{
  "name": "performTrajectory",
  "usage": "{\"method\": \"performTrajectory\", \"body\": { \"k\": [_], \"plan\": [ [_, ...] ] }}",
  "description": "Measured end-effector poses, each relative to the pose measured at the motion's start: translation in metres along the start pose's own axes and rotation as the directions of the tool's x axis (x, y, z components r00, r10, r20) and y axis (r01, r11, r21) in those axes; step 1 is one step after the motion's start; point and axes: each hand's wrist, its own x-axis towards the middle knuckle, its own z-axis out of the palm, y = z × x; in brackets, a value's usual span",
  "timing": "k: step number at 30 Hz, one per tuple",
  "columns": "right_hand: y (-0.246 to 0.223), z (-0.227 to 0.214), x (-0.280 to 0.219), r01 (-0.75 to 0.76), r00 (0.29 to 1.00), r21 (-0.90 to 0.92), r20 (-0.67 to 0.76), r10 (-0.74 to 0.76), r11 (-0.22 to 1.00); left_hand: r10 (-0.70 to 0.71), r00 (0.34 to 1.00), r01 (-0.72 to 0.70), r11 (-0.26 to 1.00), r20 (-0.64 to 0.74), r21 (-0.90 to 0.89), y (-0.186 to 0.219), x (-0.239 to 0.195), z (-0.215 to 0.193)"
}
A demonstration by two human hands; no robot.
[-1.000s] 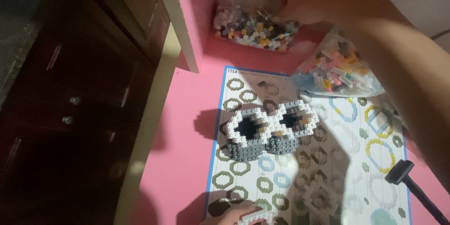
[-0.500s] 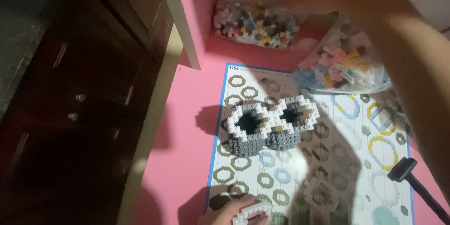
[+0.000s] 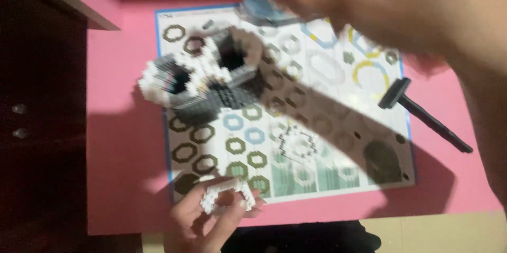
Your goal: The person assembles small white micro beads into a square ring by hand, following a printed instruction sheet. They repeatedly pick beads from a plastic bag and attach them to the growing structure, then place the completed ring onto a larger multi-colored bead assembly.
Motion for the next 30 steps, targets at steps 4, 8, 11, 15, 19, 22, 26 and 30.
{"method": "performTrajectory", "body": {
  "k": [4,8,11,15,19,22,26,30],
  "plan": [
    [0.038,0.014,-0.121,-0.074,0.982,0.329,-0.141,0.127,0.941,0.007,0.992,-0.008,1.000,0.122,0.008,0.002,-0.013,0.023],
    [0.079,0.029,-0.213,-0.121,0.993,0.277,0.045,0.113,0.953,-0.004,0.923,0.048,0.993,0.386,-0.106,-0.022,0.001,0.039],
    [0.075,0.073,-0.268,-0.315,0.815,0.581,-0.240,0.528,0.751,0.088,0.757,0.093,0.966,0.648,-0.240,-0.027,-0.005,0.060],
    [0.073,0.091,-0.283,-0.046,0.934,0.747,-0.204,0.295,0.663,-0.219,0.839,0.244,0.970,0.498,0.016,-0.027,-0.017,0.089],
    [0.060,0.078,-0.280,-0.003,0.959,0.752,-0.185,0.215,0.659,-0.277,0.833,0.256,0.960,0.479,0.110,0.007,-0.042,0.141],
    [0.072,0.079,-0.266,0.007,0.951,0.762,-0.206,0.232,0.648,-0.246,0.849,0.178,0.967,0.468,0.184,0.001,-0.052,0.137],
    [0.067,0.090,-0.252,0.018,0.954,0.789,-0.197,0.225,0.615,-0.189,0.888,0.082,0.962,0.419,0.261,0.033,-0.054,0.169],
    [0.066,0.104,-0.250,0.023,0.957,0.804,-0.189,0.220,0.594,-0.133,0.913,-0.003,0.942,0.384,0.334,0.023,-0.052,0.171]
  ]
}}
